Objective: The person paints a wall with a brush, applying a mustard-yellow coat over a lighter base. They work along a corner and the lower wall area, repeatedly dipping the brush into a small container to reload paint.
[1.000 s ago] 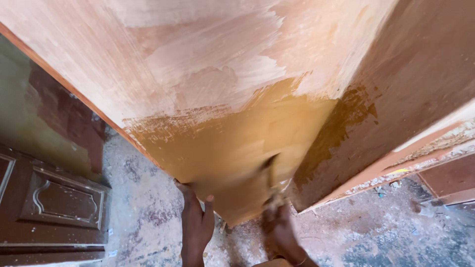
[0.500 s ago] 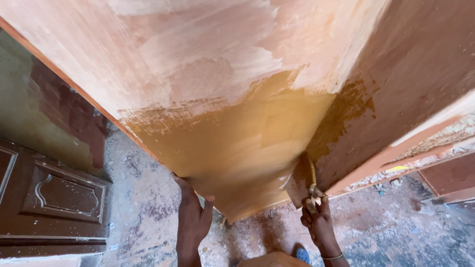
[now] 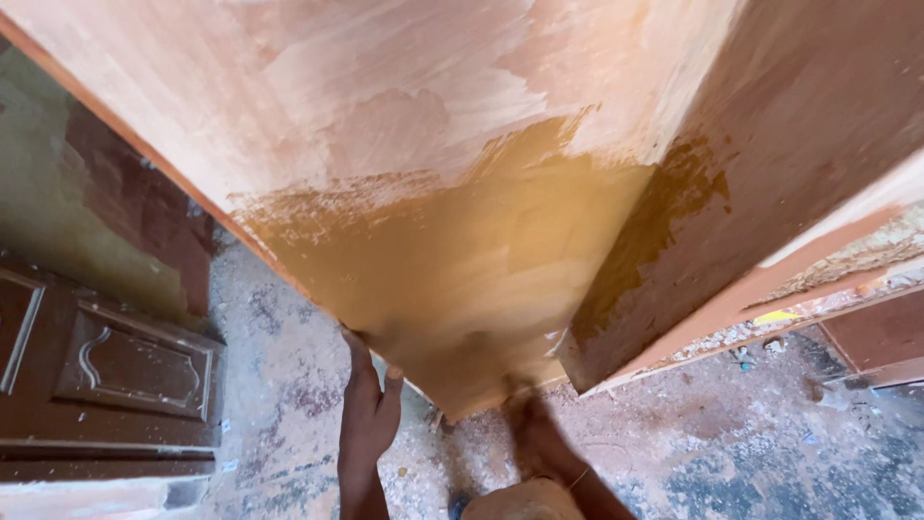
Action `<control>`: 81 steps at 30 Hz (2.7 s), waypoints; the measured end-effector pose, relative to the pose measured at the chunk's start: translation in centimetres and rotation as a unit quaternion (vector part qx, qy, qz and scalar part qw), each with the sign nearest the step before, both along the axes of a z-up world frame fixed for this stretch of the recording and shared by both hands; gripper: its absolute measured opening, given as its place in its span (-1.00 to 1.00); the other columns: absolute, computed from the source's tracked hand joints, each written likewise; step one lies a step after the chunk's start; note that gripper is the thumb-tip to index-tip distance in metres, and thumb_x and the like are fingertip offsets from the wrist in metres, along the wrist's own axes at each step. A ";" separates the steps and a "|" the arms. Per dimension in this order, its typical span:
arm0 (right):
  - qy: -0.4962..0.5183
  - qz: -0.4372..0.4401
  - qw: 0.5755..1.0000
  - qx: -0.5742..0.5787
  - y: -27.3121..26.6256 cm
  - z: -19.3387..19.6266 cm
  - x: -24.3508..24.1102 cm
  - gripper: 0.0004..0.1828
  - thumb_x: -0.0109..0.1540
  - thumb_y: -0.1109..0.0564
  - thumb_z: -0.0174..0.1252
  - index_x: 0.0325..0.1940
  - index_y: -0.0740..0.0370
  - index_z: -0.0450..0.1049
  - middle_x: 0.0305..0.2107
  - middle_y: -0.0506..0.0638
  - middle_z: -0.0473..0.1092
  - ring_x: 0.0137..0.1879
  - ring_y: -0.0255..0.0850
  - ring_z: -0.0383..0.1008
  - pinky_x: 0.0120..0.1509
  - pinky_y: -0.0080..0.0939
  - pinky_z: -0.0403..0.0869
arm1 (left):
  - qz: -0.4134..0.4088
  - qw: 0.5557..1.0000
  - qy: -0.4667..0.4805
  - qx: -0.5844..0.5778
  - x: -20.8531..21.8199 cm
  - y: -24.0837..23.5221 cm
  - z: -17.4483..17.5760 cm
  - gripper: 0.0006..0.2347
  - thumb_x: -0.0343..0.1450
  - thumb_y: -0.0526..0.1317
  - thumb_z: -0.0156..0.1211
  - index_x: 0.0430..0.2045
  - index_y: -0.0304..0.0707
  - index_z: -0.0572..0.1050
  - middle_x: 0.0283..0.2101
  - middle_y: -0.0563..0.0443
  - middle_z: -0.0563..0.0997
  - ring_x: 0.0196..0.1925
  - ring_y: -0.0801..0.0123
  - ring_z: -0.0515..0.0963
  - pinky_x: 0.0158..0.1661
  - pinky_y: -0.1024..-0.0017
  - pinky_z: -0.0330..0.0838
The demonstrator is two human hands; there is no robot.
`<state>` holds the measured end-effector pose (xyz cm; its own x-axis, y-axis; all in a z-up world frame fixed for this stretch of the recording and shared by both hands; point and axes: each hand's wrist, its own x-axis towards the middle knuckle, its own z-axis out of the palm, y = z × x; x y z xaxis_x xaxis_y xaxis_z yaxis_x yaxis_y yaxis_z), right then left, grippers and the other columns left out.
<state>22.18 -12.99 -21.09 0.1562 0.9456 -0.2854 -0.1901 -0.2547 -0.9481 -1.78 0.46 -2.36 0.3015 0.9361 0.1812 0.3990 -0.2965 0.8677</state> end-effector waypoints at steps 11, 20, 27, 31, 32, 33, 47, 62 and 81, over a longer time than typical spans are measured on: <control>0.205 -0.321 0.923 0.063 -0.2 1.2 4.8 -0.69 0.35 0.10 -0.18 0.19 -0.03 0.21 -0.42 -0.10 0.32 -0.53 -0.40 0.13 -0.56 -0.40 0.17 | 0.001 0.999 -0.042 0.000 0.1 -0.1 -0.7 -0.15 0.50 0.20 -0.14 0.43 -0.60 -0.31 0.49 -0.53 0.04 0.53 -0.11 0.11 0.34 0.26 0.08; 0.139 0.039 0.987 0.073 -0.2 8.0 -0.8 -0.57 0.47 -0.18 -0.21 0.12 0.16 0.35 -0.49 -0.13 0.26 -0.51 -0.41 0.16 -0.49 -0.42 0.26 | -0.028 0.992 -0.119 0.010 0.0 0.0 -0.3 -0.25 0.56 0.14 -0.23 0.46 -0.54 -0.27 0.57 -0.40 -0.08 0.60 -0.02 -0.07 0.43 0.24 -0.14; 0.146 -0.286 0.936 0.141 -0.2 11.6 7.5 -0.66 0.41 0.12 -0.10 0.27 -0.04 0.30 -0.38 -0.14 0.25 -0.52 -0.49 0.05 -0.55 -0.50 0.13 | 0.002 0.996 -0.090 -0.003 0.7 -0.1 0.1 -0.23 0.54 0.12 -0.19 0.45 -0.52 -0.32 0.55 -0.40 -0.04 0.58 -0.03 -0.01 0.40 0.26 -0.07; 0.139 -0.270 0.940 0.157 -0.2 10.7 4.2 -0.65 0.39 -0.03 -0.24 0.19 0.07 0.28 -0.40 -0.09 0.30 -0.56 -0.45 0.11 -0.61 -0.47 0.18 | 0.017 0.995 -0.094 -0.022 1.0 -0.4 -0.4 -0.20 0.53 0.13 -0.17 0.44 -0.54 -0.35 0.53 -0.41 -0.02 0.56 -0.04 0.02 0.39 0.26 -0.04; 0.142 -0.251 0.945 0.152 0.3 10.5 2.6 -0.47 0.45 -0.22 -0.42 0.18 0.14 0.30 -0.46 -0.07 0.27 -0.58 -0.45 0.15 -0.64 -0.47 0.22 | 0.019 0.996 -0.088 -0.022 1.0 -0.4 -0.5 -0.21 0.52 0.14 -0.17 0.44 -0.54 -0.34 0.53 -0.41 -0.02 0.56 -0.03 0.02 0.38 0.26 -0.03; 0.290 -0.181 0.930 0.133 0.5 10.7 1.0 -0.57 0.38 -0.13 -0.27 0.19 0.09 0.29 -0.36 -0.06 0.34 -0.55 -0.43 0.20 -0.61 -0.48 0.23 | 0.021 0.996 -0.082 -0.023 1.0 -0.3 -0.7 -0.21 0.52 0.14 -0.17 0.44 -0.54 -0.33 0.53 -0.41 -0.02 0.56 -0.02 0.02 0.38 0.27 -0.02; 0.153 -0.213 0.942 0.208 -1.0 19.9 7.3 -0.63 0.39 0.24 -0.14 0.27 0.01 0.31 -0.35 -0.09 0.32 -0.57 -0.49 0.09 -0.64 -0.54 0.14 | -0.026 0.992 -0.123 -0.003 0.0 0.0 -0.3 -0.29 0.56 0.04 -0.17 0.47 -0.47 -0.31 0.55 -0.35 -0.04 0.57 0.04 -0.02 0.40 0.27 -0.09; 0.314 0.101 0.936 0.118 1.8 19.1 1.1 -0.61 0.28 0.30 -0.06 0.20 0.14 0.31 -0.25 -0.05 0.39 -0.52 -0.38 0.20 -0.58 -0.44 0.26 | -0.022 0.992 -0.121 -0.003 -1.1 0.4 -2.4 -0.33 0.56 0.04 -0.21 0.47 -0.47 -0.20 0.58 -0.31 -0.10 0.60 0.06 -0.09 0.44 0.26 -0.15; 0.230 0.142 0.954 0.132 2.8 22.1 -5.9 -0.33 0.18 0.39 -0.06 0.35 -0.07 0.22 -0.21 -0.08 0.34 -0.54 -0.43 0.20 -0.55 -0.50 0.32 | -0.021 0.995 -0.095 0.013 -1.1 0.6 -2.7 -0.37 0.57 -0.06 -0.13 0.45 -0.52 -0.13 0.54 -0.37 0.02 0.58 0.05 0.03 0.42 0.29 -0.07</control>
